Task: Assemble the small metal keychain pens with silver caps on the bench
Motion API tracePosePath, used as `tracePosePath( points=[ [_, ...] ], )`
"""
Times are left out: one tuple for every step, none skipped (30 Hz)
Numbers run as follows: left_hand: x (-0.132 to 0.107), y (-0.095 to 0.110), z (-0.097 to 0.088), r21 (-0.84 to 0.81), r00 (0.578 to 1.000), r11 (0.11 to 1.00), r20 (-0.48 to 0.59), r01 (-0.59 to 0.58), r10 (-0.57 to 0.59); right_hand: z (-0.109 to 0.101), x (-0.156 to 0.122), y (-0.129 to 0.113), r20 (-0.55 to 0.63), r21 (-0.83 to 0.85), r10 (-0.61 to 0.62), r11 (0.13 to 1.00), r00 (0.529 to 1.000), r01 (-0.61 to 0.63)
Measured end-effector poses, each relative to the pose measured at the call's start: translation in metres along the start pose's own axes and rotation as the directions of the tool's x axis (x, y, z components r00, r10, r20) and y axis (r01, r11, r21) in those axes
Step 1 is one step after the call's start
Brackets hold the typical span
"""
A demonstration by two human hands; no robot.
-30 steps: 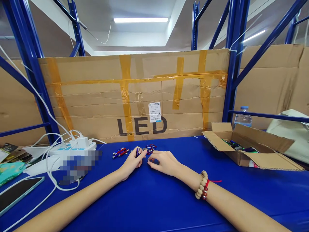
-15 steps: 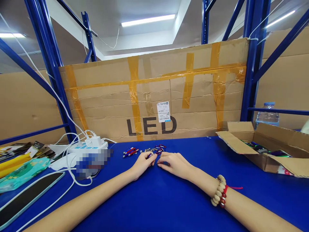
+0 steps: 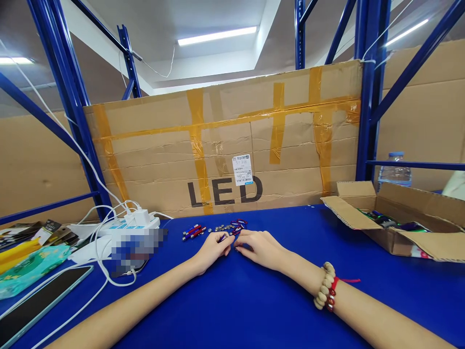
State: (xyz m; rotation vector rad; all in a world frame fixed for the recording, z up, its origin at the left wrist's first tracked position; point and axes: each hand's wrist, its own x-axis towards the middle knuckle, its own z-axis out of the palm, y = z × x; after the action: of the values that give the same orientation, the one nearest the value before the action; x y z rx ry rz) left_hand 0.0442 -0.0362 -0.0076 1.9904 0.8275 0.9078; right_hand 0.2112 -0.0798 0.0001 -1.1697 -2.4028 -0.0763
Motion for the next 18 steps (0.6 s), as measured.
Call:
tracePosePath(
  points=[
    [-0.0001, 0.0003, 0.0000, -0.001, 1.000, 1.000, -0.001, 0.000, 0.000, 0.0003, -0.0001, 0.0001, 0.002, -0.003, 0.001, 1.000, 1.000, -0.001],
    [-0.0002, 0.0002, 0.0001, -0.002, 1.000, 1.000, -0.002, 0.001, -0.001, 0.0005, -0.0001, -0.0001, 0.004, -0.005, 0.002, 1.000, 1.000, -0.002],
    [-0.0001, -0.0001, 0.0001, -0.003, 1.000, 1.000, -0.003, 0.001, -0.001, 0.0005, -0.0001, -0.0004, 0.007, -0.008, 0.008, 1.000, 1.000, -0.007],
    [0.0001, -0.0006, 0.0001, -0.004, 1.000, 1.000, -0.002, 0.003, -0.003, 0.0002, 0.0000, -0.0010, 0.010, -0.012, 0.017, 1.000, 1.000, -0.017],
    [0.0002, -0.0011, 0.0001, -0.006, 1.000, 1.000, -0.001, 0.007, -0.007, -0.0001, 0.0001, -0.0017, 0.013, -0.017, 0.028, 0.999, 1.000, -0.028],
    [0.0003, -0.0016, 0.0001, -0.007, 1.000, 1.000, 0.000, 0.012, -0.012, -0.0005, 0.0002, -0.0024, 0.016, -0.021, 0.037, 0.999, 0.999, -0.037],
    [0.0004, -0.0019, 0.0001, -0.010, 1.000, 1.000, 0.002, 0.016, -0.016, -0.0010, 0.0003, -0.0031, 0.019, -0.023, 0.042, 0.999, 0.999, -0.041],
    [0.0005, -0.0022, 0.0001, -0.012, 1.000, 1.000, 0.003, 0.019, -0.019, -0.0013, 0.0005, -0.0036, 0.022, -0.021, 0.041, 0.999, 0.999, -0.041],
    [0.0004, -0.0023, 0.0001, -0.013, 1.000, 1.000, 0.006, 0.020, -0.020, -0.0016, 0.0006, -0.0040, 0.026, -0.016, 0.038, 0.999, 0.999, -0.038],
    [0.0004, -0.0024, 0.0001, -0.013, 1.000, 1.000, 0.007, 0.021, -0.021, -0.0017, 0.0006, -0.0041, 0.028, -0.010, 0.035, 0.999, 0.999, -0.035],
    [0.0003, -0.0025, 0.0002, -0.014, 1.000, 1.000, 0.009, 0.018, -0.018, -0.0016, 0.0007, -0.0039, 0.030, -0.007, 0.034, 0.999, 0.999, -0.034],
    [0.0003, -0.0027, 0.0002, -0.015, 1.000, 1.000, 0.012, 0.014, -0.014, -0.0013, 0.0006, -0.0036, 0.030, -0.005, 0.037, 0.999, 0.999, -0.037],
    [0.0002, -0.0029, 0.0003, -0.017, 1.000, 1.000, 0.014, 0.011, -0.010, -0.0010, 0.0006, -0.0032, 0.028, -0.005, 0.041, 0.999, 0.999, -0.041],
    [0.0001, -0.0032, 0.0004, -0.019, 1.000, 1.000, 0.014, 0.007, -0.007, -0.0006, 0.0005, -0.0028, 0.026, -0.004, 0.043, 0.999, 0.999, -0.043],
    [0.0001, -0.0035, 0.0005, -0.021, 1.000, 1.000, 0.013, 0.004, -0.003, -0.0002, 0.0004, -0.0025, 0.024, -0.004, 0.044, 0.999, 0.999, -0.044],
    [0.0000, -0.0039, 0.0006, -0.022, 1.000, 1.000, 0.011, 0.002, -0.002, 0.0000, 0.0003, -0.0022, 0.023, -0.003, 0.045, 0.999, 0.999, -0.045],
    [0.0000, -0.0041, 0.0007, -0.021, 1.000, 1.000, 0.010, 0.002, -0.002, 0.0002, 0.0002, -0.0021, 0.023, -0.003, 0.046, 0.999, 0.999, -0.046],
    [-0.0001, -0.0044, 0.0007, -0.018, 1.000, 1.000, 0.008, 0.003, -0.002, 0.0003, 0.0001, -0.0021, 0.022, -0.004, 0.048, 0.999, 0.999, -0.048]
  ],
)
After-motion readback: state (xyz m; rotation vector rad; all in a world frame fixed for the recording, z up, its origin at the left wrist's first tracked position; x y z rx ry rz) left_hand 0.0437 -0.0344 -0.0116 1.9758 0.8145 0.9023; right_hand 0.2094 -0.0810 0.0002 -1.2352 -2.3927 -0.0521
